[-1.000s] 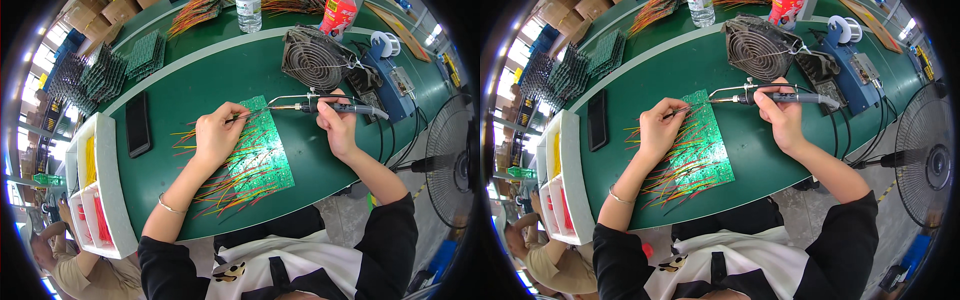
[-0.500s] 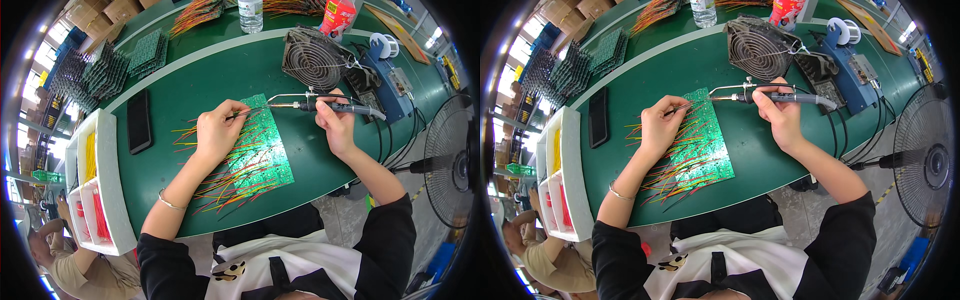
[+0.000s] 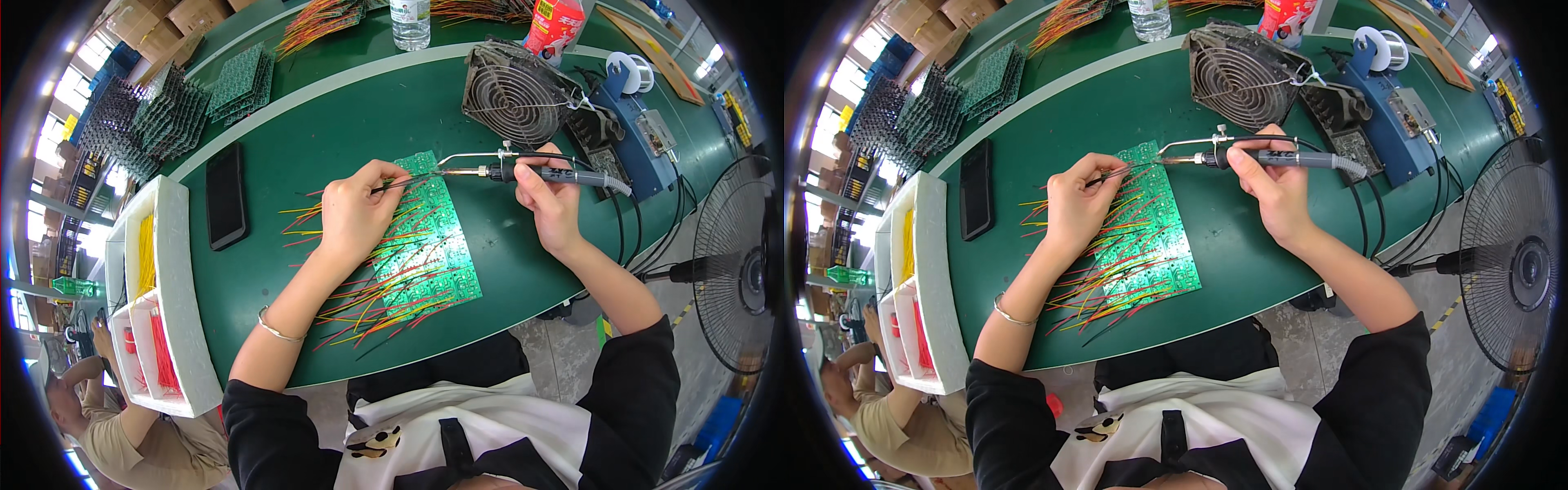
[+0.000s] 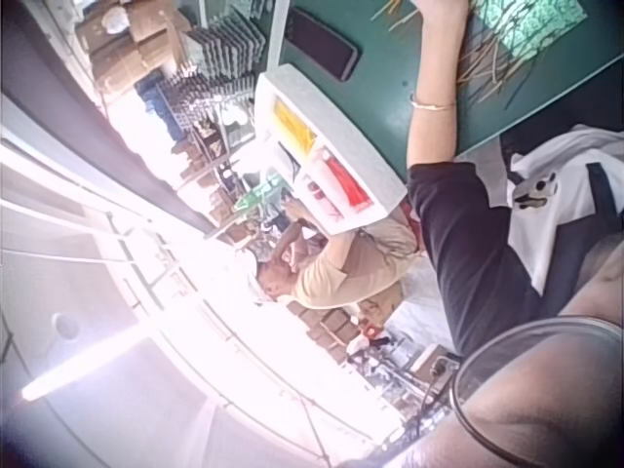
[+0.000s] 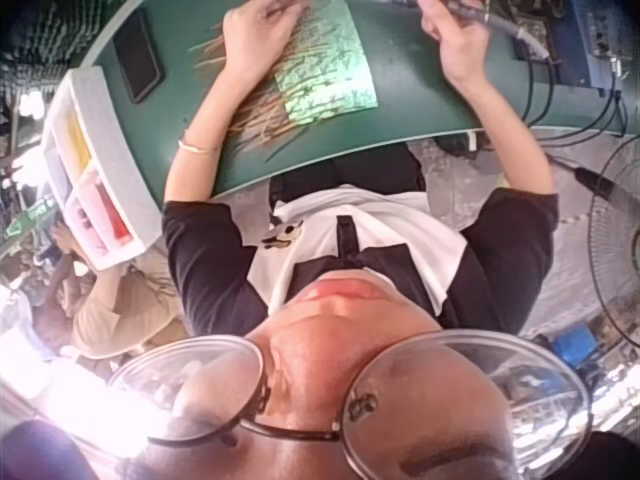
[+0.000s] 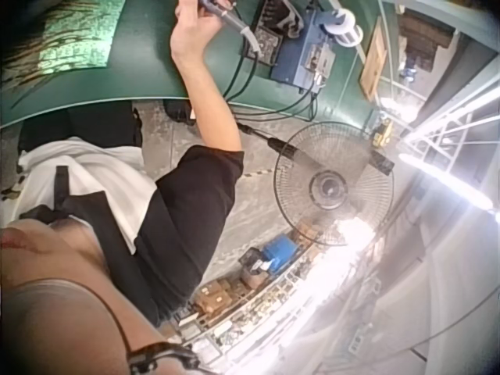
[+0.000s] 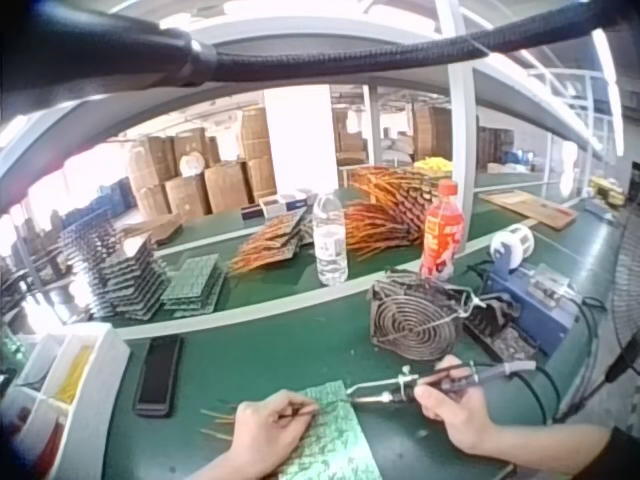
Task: The person retrieves wires from a divided container and solders them onto a circuit board using a soldering iron.
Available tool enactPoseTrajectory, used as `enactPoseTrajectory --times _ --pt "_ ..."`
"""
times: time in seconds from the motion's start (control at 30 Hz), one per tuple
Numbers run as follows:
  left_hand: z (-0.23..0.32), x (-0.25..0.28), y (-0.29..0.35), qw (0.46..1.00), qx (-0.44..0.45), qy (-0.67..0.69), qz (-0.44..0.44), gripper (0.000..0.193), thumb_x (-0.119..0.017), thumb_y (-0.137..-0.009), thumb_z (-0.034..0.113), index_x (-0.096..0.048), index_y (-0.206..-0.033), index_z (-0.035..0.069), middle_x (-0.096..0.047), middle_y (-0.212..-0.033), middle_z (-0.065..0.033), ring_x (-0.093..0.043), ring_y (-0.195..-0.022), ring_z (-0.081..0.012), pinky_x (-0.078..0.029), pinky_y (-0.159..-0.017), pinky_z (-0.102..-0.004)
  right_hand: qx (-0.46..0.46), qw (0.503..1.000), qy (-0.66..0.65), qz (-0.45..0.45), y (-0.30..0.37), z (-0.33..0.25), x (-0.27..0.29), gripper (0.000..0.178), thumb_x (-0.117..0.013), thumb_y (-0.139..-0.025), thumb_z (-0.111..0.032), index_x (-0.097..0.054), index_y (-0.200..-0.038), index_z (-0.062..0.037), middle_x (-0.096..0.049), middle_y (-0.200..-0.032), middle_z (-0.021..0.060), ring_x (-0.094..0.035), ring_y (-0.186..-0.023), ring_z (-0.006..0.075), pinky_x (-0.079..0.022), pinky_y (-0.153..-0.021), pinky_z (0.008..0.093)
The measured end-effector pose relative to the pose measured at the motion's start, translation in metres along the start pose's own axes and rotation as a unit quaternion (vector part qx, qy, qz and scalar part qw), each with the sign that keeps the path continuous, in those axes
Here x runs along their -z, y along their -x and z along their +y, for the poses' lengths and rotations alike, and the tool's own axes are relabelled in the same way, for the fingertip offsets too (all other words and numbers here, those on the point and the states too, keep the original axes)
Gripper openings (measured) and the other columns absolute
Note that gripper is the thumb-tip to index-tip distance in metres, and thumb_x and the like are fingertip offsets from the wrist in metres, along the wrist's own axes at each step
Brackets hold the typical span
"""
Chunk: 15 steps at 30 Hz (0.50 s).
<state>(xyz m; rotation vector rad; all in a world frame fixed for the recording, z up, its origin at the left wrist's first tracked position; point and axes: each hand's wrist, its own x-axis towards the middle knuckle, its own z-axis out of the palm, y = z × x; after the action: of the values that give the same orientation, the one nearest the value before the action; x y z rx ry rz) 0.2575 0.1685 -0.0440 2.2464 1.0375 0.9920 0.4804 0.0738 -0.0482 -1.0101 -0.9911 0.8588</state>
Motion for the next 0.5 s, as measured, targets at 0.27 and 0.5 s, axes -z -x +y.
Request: enactPoseTrajectory --times 0.27,0.5 --pt "-0.0001 -0.0007 0.0003 1.000 -0.006 0.007 -0.004 0.007 -0.064 -0.077 0.005 -0.062 -0.082 0.001 -0.038 -0.047 0.0002 -0.030 -0.044 -0.0035 -0.027 -0.044 -0.0189 0.010 1.000 -0.014 0.011 -0.0011 0.0012 -0.0004 0.011 -0.062 -0.082 -0.010 -0.053 -0.084 -0.0026 -0.047 -0.066 -0.0016 -0.040 -0.052 0.0033 -0.030 -0.045 0.0186" --pt "0.0009 -0.0006 -0.0012 1.000 -0.005 0.000 0.001 0.006 -0.064 -0.073 0.008 -0.063 -0.079 0.006 -0.047 -0.048 -0.0050 -0.044 -0.039 -0.0169 -0.035 -0.042 -0.0273 0.023 0.999 -0.027 0.033 -0.0031 0.0012 0.0014 0.011 -0.061 -0.083 -0.009 -0.052 -0.086 -0.0027 -0.047 -0.064 -0.0009 -0.040 -0.050 0.0038 -0.030 -0.044 0.0190"
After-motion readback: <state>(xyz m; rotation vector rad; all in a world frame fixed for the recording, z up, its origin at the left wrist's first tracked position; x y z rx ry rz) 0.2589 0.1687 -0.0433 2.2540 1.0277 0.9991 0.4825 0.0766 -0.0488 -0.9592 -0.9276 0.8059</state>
